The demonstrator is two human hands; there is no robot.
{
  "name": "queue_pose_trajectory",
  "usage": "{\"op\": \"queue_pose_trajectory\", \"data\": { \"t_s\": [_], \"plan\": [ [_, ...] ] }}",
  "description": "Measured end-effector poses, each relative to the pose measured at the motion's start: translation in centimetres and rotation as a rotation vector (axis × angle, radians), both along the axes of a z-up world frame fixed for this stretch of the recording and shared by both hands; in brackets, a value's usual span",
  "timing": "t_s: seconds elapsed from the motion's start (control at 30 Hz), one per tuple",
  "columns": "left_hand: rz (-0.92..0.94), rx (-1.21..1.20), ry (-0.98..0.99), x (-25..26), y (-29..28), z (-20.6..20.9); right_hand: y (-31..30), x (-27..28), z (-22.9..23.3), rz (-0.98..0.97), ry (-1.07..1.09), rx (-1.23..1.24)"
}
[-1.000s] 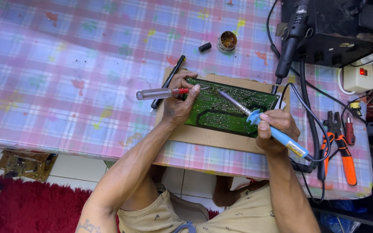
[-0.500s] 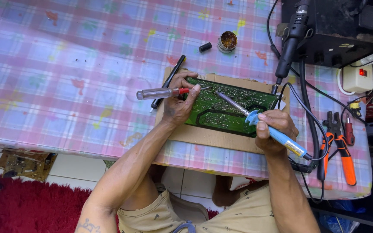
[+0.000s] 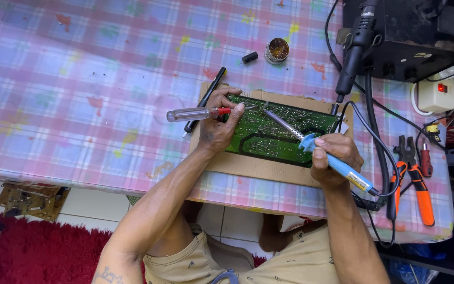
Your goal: The person uses a soldering iron to apply solder to various points on a green circuit board. They occasionally use a screwdriver to assist with the components and dip the soldering iron tip into a small container of flux or solder paste.
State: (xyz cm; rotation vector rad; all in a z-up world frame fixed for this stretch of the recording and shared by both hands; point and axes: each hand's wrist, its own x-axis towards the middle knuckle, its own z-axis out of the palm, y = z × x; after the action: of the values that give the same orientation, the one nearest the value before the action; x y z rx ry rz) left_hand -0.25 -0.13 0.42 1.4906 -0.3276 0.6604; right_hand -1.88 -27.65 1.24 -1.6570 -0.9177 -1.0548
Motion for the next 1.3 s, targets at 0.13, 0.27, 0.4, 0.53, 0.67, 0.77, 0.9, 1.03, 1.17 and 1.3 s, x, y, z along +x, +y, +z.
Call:
{"op": "queue_pose_trajectory", "data": {
  "t_s": [0.13, 0.27, 0.4, 0.53, 0.67, 0.77, 0.9, 1.03, 1.17, 1.3],
  "plan": [
    [0.003, -0.002, -0.002, 0.0, 0.0, 0.0, 0.1, -0.1, 0.1, 0.014, 0.018, -0.002],
    [0.002, -0.001, -0.012, 0.1, 0.0, 0.0, -0.1, -0.2, 0.0, 0.013, 0.029, -0.013],
    [0.004, 0.004, -0.007, 0.1, 0.0, -0.1, -0.1, -0.4, -0.2, 0.010, 0.041, -0.020],
    [0.004, 0.008, -0.009, 0.1, 0.0, 0.0, 0.2, -0.3, 0.0, -0.010, 0.021, -0.030],
    [0.005, 0.009, -0.006, 0.0, 0.1, 0.0, 0.4, -0.4, 0.1, 0.010, 0.042, -0.012],
    [0.008, 0.011, -0.014, 0.2, 0.0, -0.2, 0.2, -0.3, -0.1, 0.012, 0.037, -0.008],
    [0.005, -0.002, -0.012, 0.2, 0.0, -0.2, 0.0, -0.2, -0.1, -0.004, 0.012, -0.016],
    [0.004, 0.000, -0.010, 0.0, 0.0, -0.1, 0.3, -0.3, -0.1, 0.008, 0.023, 0.002],
    [0.000, -0.006, -0.003, 0.4, 0.1, -0.8, 0.0, -0.2, -0.4, -0.002, 0.053, 0.010],
    [0.006, 0.001, 0.027, 1.0, 0.2, -1.8, -1.1, 0.2, -1.5, -0.052, 0.111, 0.139]
  ]
}}
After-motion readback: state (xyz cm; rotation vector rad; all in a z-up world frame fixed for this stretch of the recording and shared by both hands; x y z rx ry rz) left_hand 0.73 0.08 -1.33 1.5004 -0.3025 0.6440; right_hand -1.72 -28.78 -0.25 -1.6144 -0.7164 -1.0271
